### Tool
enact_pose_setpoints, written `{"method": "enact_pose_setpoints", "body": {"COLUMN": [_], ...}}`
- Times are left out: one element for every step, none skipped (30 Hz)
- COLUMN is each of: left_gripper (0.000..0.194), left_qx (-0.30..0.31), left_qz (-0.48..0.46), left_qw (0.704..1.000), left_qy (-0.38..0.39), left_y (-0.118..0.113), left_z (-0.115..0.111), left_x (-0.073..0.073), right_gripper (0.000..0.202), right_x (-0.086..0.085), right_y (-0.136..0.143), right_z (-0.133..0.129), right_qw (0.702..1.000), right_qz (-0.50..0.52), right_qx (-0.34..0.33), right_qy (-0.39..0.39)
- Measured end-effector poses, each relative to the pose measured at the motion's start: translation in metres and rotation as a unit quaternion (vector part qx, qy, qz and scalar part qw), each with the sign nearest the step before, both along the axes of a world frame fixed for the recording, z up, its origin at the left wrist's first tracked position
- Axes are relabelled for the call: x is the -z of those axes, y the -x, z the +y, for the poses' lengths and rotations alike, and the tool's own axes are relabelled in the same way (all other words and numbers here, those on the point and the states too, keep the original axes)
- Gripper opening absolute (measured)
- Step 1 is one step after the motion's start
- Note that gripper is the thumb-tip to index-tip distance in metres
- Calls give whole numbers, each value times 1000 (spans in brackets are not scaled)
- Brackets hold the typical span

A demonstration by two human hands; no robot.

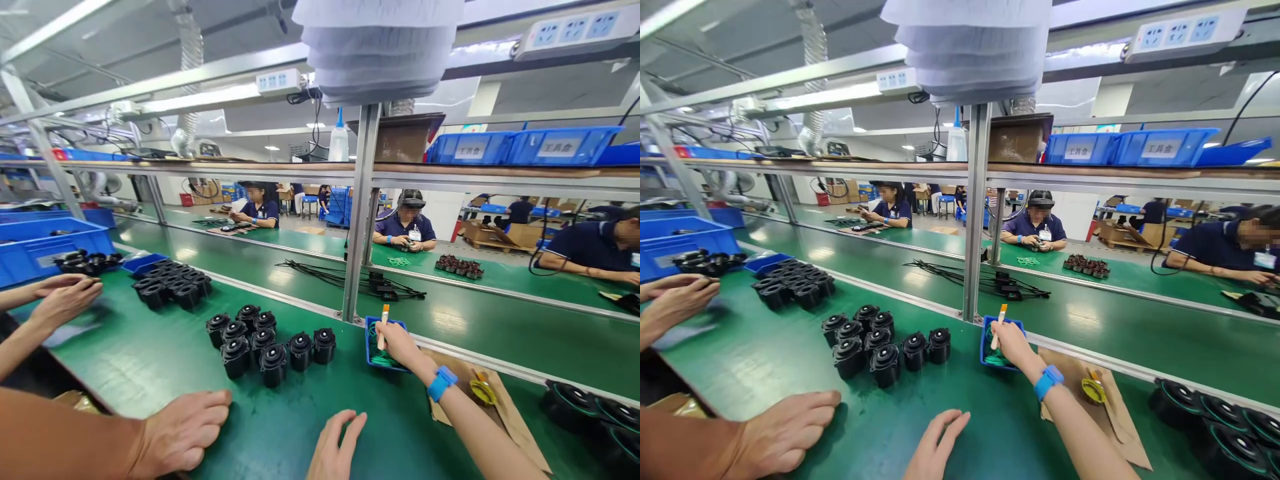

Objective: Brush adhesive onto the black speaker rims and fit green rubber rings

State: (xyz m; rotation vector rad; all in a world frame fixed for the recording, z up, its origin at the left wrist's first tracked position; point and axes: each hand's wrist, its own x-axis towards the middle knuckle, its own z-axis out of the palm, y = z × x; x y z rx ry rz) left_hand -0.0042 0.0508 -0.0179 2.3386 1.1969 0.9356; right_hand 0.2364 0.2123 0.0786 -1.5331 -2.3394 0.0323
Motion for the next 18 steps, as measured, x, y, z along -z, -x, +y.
{"method": "enact_pose_setpoints", "body": {"left_gripper": [74,74,72,68,63,60,59,58,57,56,57,58,60,63,66,69,72,76], "left_qx": [-9,-23,-64,-107,-156,-178,-188,-193,-194,-194,-192,-188,-182,-172,-161,-147,-134,-121], "left_qz": [25,51,69,84,95,93,90,89,88,87,85,83,80,75,71,67,61,51], "left_qw": [999,998,994,987,978,975,973,973,973,974,975,977,979,981,984,986,989,991], "left_qy": [-18,-40,-57,-83,-97,-100,-97,-92,-85,-77,-70,-62,-54,-45,-35,-26,-13,2], "left_y": [3,6,8,10,11,11,11,10,10,10,10,9,8,7,5,3,1,-2], "left_z": [6,15,25,38,53,68,83,97,107,114,117,115,109,99,86,71,55,39], "left_x": [-13,-27,-43,-59,-74,-86,-95,-101,-105,-107,-108,-107,-106,-104,-101,-99,-95,-92], "right_gripper": [25,25,25,25,25,26,27,28,28,29,30,31,32,33,34,34,34,35], "right_x": [1,2,2,2,1,-1,-4,-7,-12,-17,-23,-28,-32,-35,-36,-37,-36,-34], "right_y": [-2,-4,-7,-10,-13,-16,-19,-21,-23,-23,-22,-20,-16,-10,-3,4,13,21], "right_z": [0,-1,-3,-5,-8,-11,-15,-19,-24,-31,-39,-48,-59,-71,-83,-95,-106,-117], "right_qw": [1000,1000,999,998,997,995,993,989,986,981,976,971,966,962,957,953,946,937], "right_qz": [8,18,29,42,55,70,87,105,125,147,171,195,219,239,262,288,318,348], "right_qx": [1,4,9,15,22,29,36,41,46,48,46,41,34,25,12,-4,-21,-36], "right_qy": [-8,-18,-29,-41,-53,-65,-78,-91,-104,-117,-127,-132,-133,-132,-121,-97,-60,-15]}}
